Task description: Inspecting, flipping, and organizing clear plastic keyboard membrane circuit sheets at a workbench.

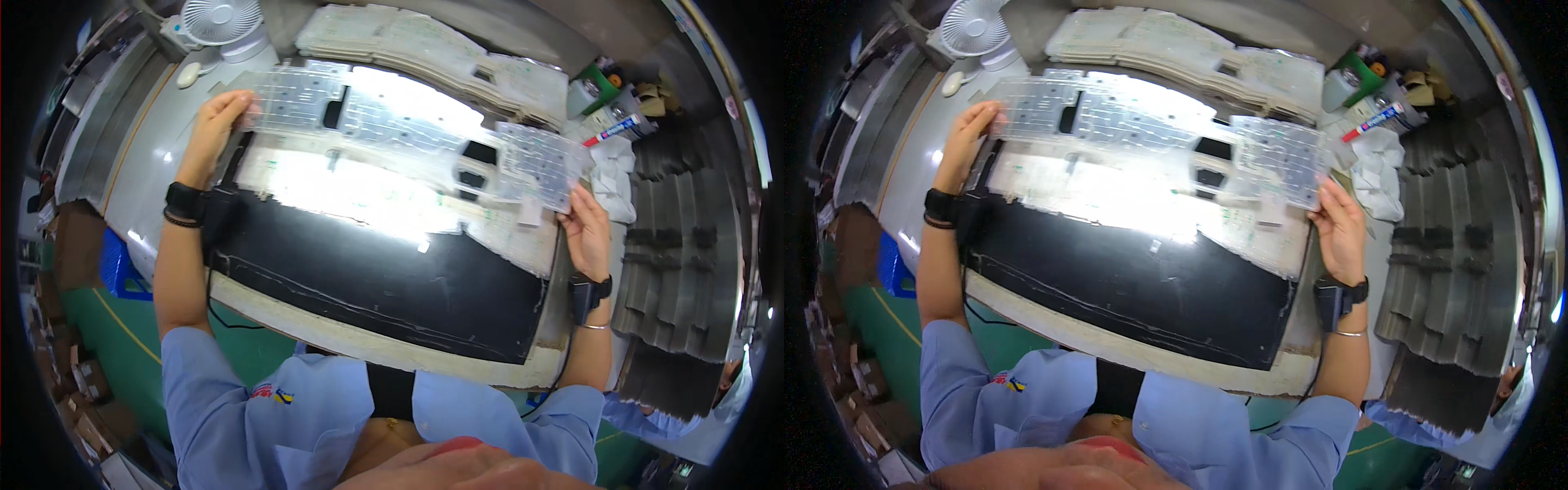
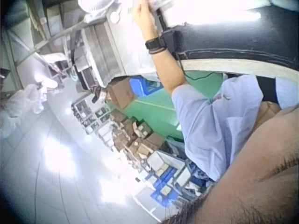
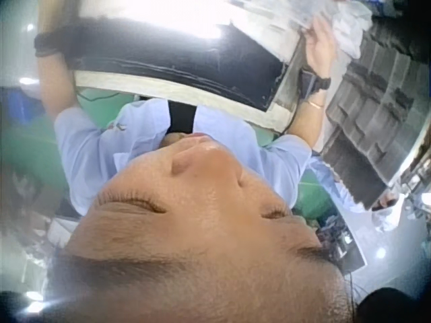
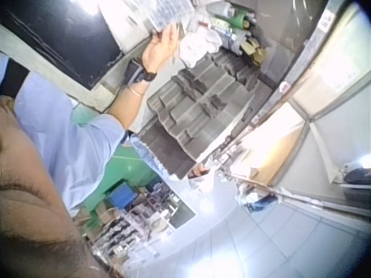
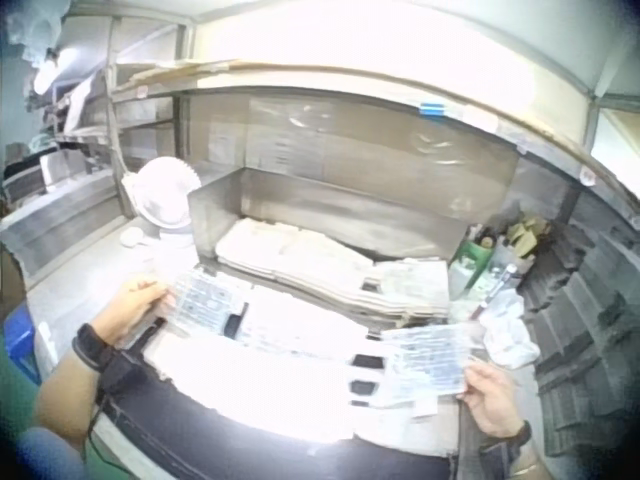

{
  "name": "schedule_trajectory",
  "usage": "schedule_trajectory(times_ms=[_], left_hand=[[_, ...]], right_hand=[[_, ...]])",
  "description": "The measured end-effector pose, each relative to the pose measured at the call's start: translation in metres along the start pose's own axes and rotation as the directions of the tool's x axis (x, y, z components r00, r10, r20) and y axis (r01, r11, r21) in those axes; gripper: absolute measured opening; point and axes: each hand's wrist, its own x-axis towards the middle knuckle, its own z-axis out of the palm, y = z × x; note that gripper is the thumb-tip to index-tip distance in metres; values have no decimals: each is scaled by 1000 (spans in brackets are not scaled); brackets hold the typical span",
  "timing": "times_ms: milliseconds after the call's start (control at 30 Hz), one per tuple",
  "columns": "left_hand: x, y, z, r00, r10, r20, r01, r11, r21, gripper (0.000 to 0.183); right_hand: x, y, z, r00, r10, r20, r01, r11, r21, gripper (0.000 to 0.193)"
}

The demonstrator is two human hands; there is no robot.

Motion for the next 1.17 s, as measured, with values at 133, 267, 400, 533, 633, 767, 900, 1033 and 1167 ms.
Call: schedule_trajectory(times_ms=[133, 267, 400, 533, 633, 767, 900, 1033, 1167], left_hand=[[5, -11, -12, 999, 24, -48, -25, 999, -27, 25], [5, -8, -15, 992, 36, -120, -30, 998, 53, 24], [7, -11, -17, 981, 55, -187, -41, 996, 77, 24], [12, -20, -23, 973, 71, -219, -56, 996, 71, 25], [12, -19, -20, 969, 71, -237, -60, 997, 54, 25], [9, -15, -22, 973, 65, -223, -45, 995, 92, 26], [10, -16, -22, 972, 81, -222, -55, 991, 123, 25], [9, -16, -24, 973, 79, -216, -53, 991, 121, 25], [11, -18, -22, 975, 60, -215, -31, 990, 137, 25]], right_hand=[[-7, 0, 16, 996, 51, 76, -52, 999, 5, 26], [-15, -1, 25, 991, 62, 119, -61, 998, -16, 27], [-20, -3, 34, 992, 48, 117, -39, 997, -72, 29], [-24, -7, 39, 990, 36, 134, -24, 996, -88, 30], [-24, -5, 39, 990, 19, 141, -3, 994, -110, 30], [-25, -6, 40, 990, 21, 140, -5, 994, -108, 31], [-25, -5, 39, 992, 25, 127, -10, 993, -116, 31], [-24, -3, 38, 993, 37, 112, -26, 995, -98, 31], [-21, -2, 34, 989, 40, 145, -26, 995, -99, 35]])
